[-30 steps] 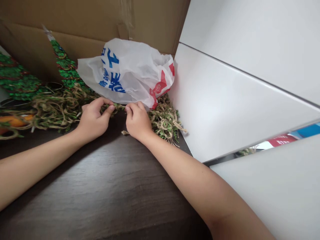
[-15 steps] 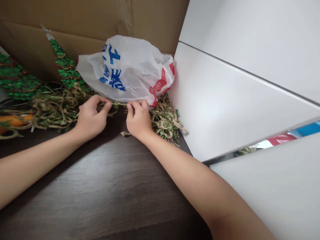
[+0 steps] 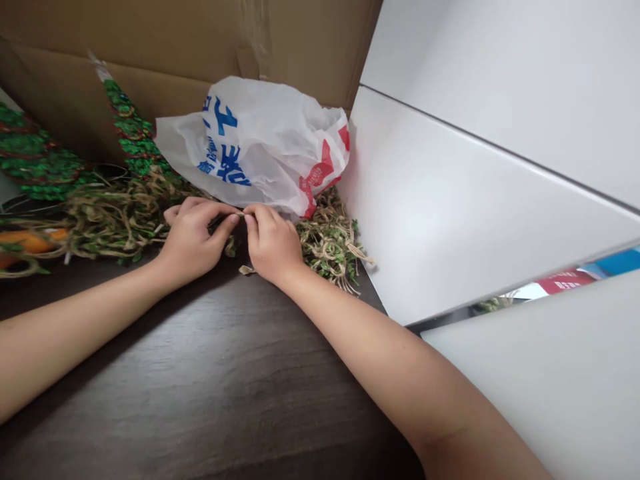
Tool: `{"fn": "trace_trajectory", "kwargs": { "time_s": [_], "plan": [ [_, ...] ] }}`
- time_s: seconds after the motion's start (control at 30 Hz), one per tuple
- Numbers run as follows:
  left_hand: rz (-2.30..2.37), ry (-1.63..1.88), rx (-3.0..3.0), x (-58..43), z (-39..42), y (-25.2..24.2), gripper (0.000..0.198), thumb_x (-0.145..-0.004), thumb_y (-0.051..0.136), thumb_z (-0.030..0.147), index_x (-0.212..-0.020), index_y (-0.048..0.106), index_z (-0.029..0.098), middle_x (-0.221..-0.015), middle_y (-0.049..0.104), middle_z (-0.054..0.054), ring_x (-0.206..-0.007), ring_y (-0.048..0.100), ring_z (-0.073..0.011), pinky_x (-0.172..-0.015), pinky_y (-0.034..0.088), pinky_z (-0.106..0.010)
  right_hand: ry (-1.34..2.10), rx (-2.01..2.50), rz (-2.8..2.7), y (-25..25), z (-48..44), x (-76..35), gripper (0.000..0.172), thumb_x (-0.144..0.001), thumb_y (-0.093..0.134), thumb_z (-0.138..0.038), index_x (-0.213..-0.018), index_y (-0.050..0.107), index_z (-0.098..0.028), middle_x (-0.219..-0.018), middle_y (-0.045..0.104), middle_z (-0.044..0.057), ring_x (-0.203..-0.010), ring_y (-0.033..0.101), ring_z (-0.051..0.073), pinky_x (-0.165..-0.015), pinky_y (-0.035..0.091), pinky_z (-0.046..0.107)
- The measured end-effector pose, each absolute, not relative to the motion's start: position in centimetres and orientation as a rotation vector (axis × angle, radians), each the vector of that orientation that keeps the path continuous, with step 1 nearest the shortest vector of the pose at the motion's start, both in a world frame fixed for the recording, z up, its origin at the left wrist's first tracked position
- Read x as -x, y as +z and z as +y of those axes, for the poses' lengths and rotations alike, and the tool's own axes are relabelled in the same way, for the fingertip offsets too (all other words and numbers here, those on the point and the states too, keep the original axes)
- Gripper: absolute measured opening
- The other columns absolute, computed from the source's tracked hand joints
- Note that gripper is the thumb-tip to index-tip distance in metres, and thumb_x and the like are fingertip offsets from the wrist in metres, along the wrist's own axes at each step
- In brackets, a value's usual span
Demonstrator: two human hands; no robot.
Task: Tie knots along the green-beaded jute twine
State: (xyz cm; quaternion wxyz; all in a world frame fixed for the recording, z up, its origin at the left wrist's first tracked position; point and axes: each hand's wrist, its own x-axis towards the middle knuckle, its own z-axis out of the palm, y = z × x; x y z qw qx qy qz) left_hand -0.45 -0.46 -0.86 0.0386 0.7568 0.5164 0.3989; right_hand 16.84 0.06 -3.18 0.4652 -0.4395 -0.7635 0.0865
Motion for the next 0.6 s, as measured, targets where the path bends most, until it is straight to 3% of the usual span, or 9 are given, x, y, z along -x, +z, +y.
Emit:
{"fn": "trace_trajectory", "kwargs": {
  "time_s": [0.2,0.4,0.6],
  "plan": [
    [1.649,1.339,-2.208,0.62,-0.34,-0.87,0.021,-0.103,0.05,0.029,-0.105,0.07,0.024,-0.115,0.081,-0.011,-0.123,0.069,-0.0345,-0.113,0.042,-0.057,0.167,1.182,-1.87,-3.03,-0.21,-16.79,0.028,-0.113,0.045,-0.036,-0.111,0.07,-0.023,-0.115,0.077,0.011,-0.11,0.07,0.029,-0.103,0.054,0.046],
    [1.532,1.224,-2.3,0.43,-0.67,-0.87,0.026,-0.102,0.055,0.042,-0.11,0.073,0.025,-0.11,0.081,-0.01,-0.115,0.071,-0.0355,-0.112,0.041,-0.059,0.132,1.176,-1.852,-2.74,-0.47,-16.91,0.03,-0.114,0.045,-0.039,-0.106,0.071,-0.026,-0.109,0.077,0.007,-0.101,0.069,0.025,-0.095,0.052,0.041],
    [1.609,1.31,-2.264,0.69,-0.44,-0.78,0.031,-0.105,0.048,0.04,-0.091,0.071,0.025,-0.097,0.08,-0.008,-0.108,0.072,-0.0324,-0.112,0.044,-0.056,0.11,1.22,-1.927,-2.53,-0.86,-16.64,0.035,-0.116,0.044,-0.045,-0.103,0.07,-0.025,-0.107,0.079,0.007,-0.105,0.07,0.027,-0.102,0.048,0.045]
  ]
}}
